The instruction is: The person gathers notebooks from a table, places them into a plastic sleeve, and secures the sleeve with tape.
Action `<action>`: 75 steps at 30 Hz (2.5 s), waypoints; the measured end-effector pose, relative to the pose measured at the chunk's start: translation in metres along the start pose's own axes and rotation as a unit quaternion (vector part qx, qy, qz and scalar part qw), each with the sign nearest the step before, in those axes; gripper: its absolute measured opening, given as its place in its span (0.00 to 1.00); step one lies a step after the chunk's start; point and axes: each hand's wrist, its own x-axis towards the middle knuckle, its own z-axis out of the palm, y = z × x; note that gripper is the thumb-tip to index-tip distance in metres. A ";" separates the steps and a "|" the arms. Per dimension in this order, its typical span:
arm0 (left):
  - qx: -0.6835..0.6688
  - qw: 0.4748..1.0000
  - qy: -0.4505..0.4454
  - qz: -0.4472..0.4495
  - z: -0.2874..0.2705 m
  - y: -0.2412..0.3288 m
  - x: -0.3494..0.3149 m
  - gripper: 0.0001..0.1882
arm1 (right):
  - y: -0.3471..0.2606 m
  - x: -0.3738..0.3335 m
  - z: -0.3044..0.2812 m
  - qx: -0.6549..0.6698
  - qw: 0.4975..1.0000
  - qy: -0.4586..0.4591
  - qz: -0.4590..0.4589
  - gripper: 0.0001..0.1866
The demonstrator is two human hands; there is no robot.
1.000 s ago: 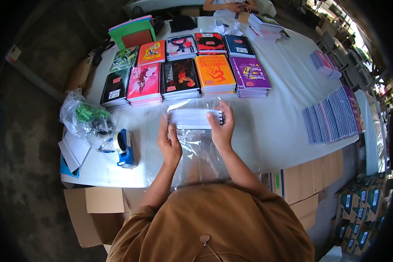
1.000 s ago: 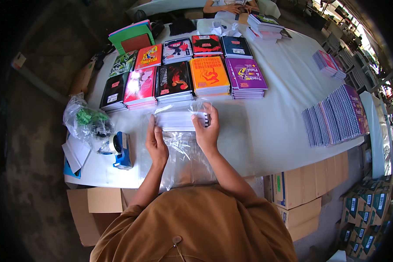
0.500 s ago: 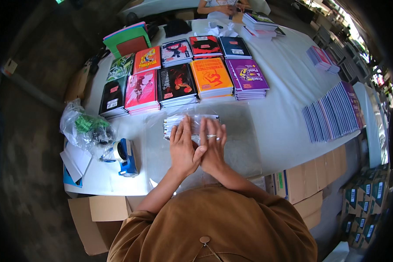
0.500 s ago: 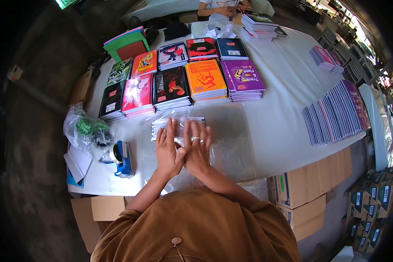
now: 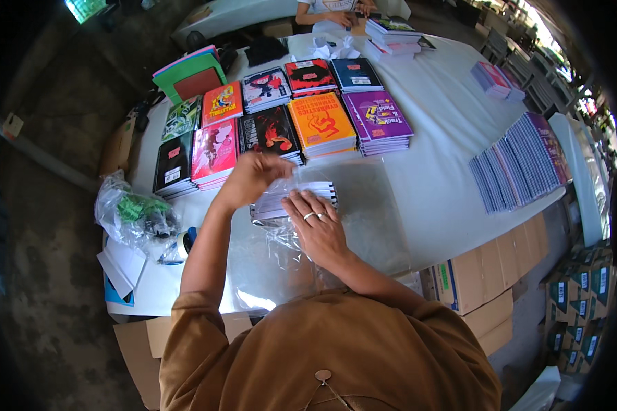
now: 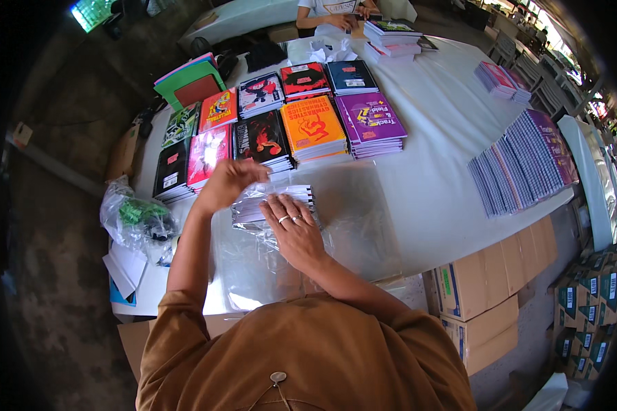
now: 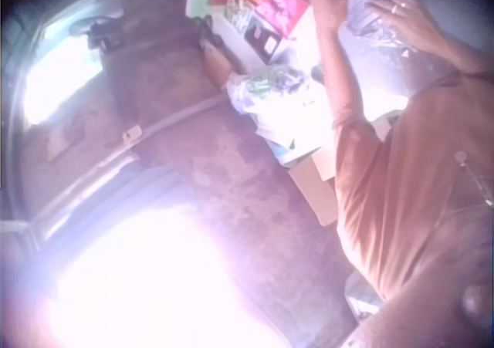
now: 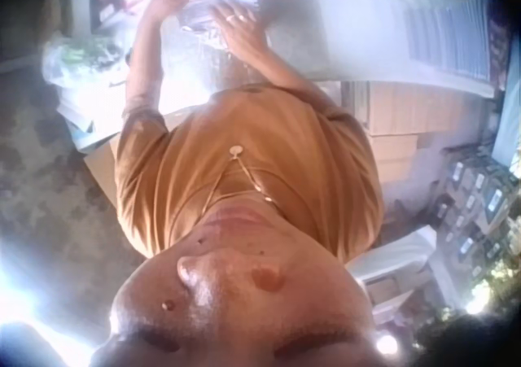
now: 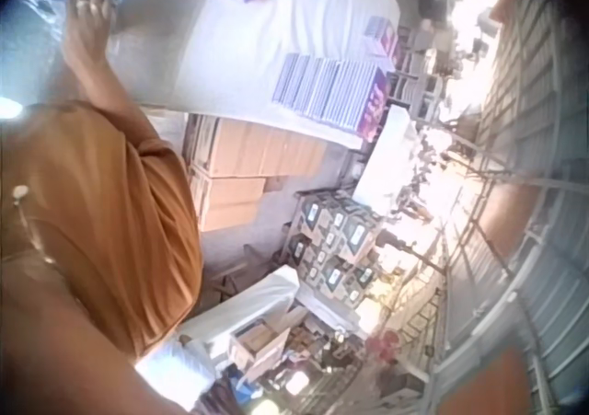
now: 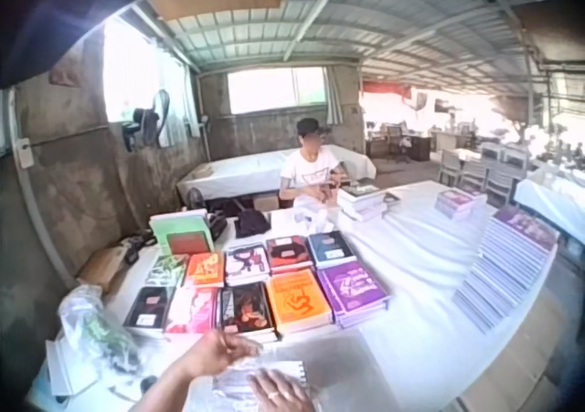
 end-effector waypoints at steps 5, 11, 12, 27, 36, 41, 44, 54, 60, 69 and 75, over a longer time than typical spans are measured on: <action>-0.207 0.951 0.218 0.069 0.007 0.000 0.014 0.17 | 0.004 -0.004 0.005 -0.013 1.000 0.005 0.004 0.23; 0.167 0.968 0.163 0.091 0.055 -0.009 -0.027 0.07 | 0.010 -0.010 0.018 0.108 0.992 0.059 0.033 0.23; 0.191 0.952 0.187 0.148 0.063 -0.016 -0.036 0.07 | 0.012 -0.013 0.024 0.211 0.969 0.114 0.065 0.24; 0.247 0.724 0.571 -0.297 0.009 -0.121 -0.237 0.15 | 0.010 -0.012 0.018 0.138 0.978 0.157 0.014 0.07; -0.252 0.787 0.337 -0.451 -0.016 -0.167 -0.288 0.15 | 0.005 -0.010 0.016 0.127 0.984 0.128 0.010 0.07; -0.369 0.837 0.357 -0.190 0.041 -0.169 -0.342 0.08 | 0.010 -0.014 0.018 0.112 0.984 0.139 -0.002 0.06; 0.005 0.748 0.517 -0.416 0.033 -0.185 -0.338 0.09 | 0.010 -0.012 0.017 0.113 0.984 0.141 -0.004 0.07; -0.359 0.840 0.335 -0.230 0.133 -0.020 -0.095 0.18 | 0.006 -0.009 0.011 0.122 0.987 0.101 0.013 0.08; -0.374 0.824 0.377 -0.197 0.164 -0.033 -0.087 0.20 | 0.007 -0.013 -0.006 0.048 0.998 0.030 0.030 0.18; -0.234 0.886 0.267 -0.298 0.188 -0.123 -0.125 0.20 | -0.023 0.041 -0.052 0.010 0.976 -0.213 -0.050 0.30; -0.228 0.889 0.275 -0.285 0.171 -0.113 -0.188 0.15 | -0.040 0.071 -0.028 0.025 0.983 -0.184 -0.009 0.40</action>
